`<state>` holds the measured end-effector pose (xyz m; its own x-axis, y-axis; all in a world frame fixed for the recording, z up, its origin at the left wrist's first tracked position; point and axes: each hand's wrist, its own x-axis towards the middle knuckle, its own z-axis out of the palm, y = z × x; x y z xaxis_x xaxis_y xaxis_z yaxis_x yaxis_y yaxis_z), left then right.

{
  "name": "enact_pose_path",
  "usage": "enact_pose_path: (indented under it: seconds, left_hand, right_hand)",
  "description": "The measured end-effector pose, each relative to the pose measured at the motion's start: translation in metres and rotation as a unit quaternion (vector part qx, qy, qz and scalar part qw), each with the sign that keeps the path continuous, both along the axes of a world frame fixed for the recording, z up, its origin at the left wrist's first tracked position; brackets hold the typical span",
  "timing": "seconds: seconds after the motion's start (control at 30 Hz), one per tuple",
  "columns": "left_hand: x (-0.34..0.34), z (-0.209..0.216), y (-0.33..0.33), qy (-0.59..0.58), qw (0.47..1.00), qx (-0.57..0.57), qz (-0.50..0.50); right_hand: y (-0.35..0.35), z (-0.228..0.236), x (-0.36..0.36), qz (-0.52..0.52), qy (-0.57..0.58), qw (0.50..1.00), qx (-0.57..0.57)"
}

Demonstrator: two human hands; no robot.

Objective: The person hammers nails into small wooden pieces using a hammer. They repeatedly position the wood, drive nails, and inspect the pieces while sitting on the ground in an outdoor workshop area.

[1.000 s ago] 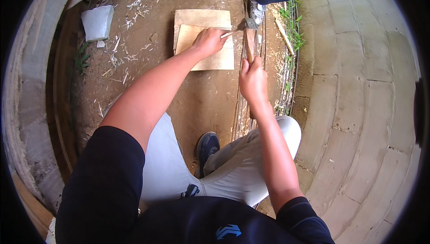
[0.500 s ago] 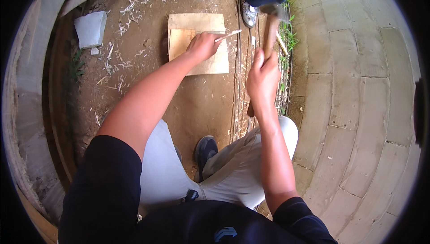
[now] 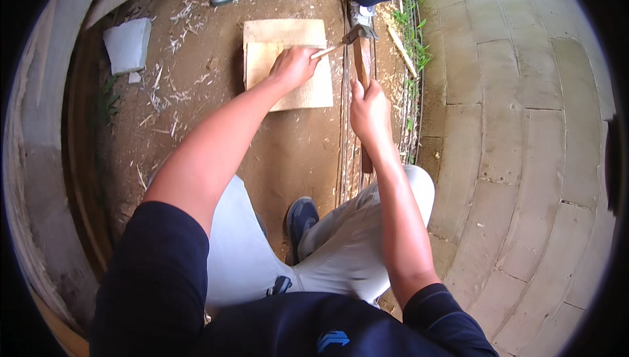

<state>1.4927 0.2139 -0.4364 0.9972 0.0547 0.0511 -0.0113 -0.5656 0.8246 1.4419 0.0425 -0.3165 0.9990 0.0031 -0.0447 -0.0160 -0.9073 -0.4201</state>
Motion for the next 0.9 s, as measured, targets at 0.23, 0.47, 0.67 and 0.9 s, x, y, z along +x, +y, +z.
enact_pose_path:
  seconds: [0.23,0.47,0.67,0.9]
  left_hand:
    - [0.0,0.007,-0.011,0.023,1.0,-0.002,-0.012]
    - [0.001,-0.003,-0.002,-0.006,1.0,-0.012,-0.011]
    - [-0.001,-0.005,-0.001,-0.04,0.999,0.021,-0.001]
    - [0.0,-0.001,-0.001,-0.002,1.0,0.011,-0.008]
  right_hand:
    - [0.001,0.009,-0.004,-0.001,0.055,0.998,0.001]
    - [0.03,0.057,-0.011,-0.045,-0.019,0.995,0.086]
    - [0.023,0.032,-0.008,-0.038,0.066,0.996,0.036]
    - [0.001,0.001,-0.002,0.007,0.03,0.999,0.012]
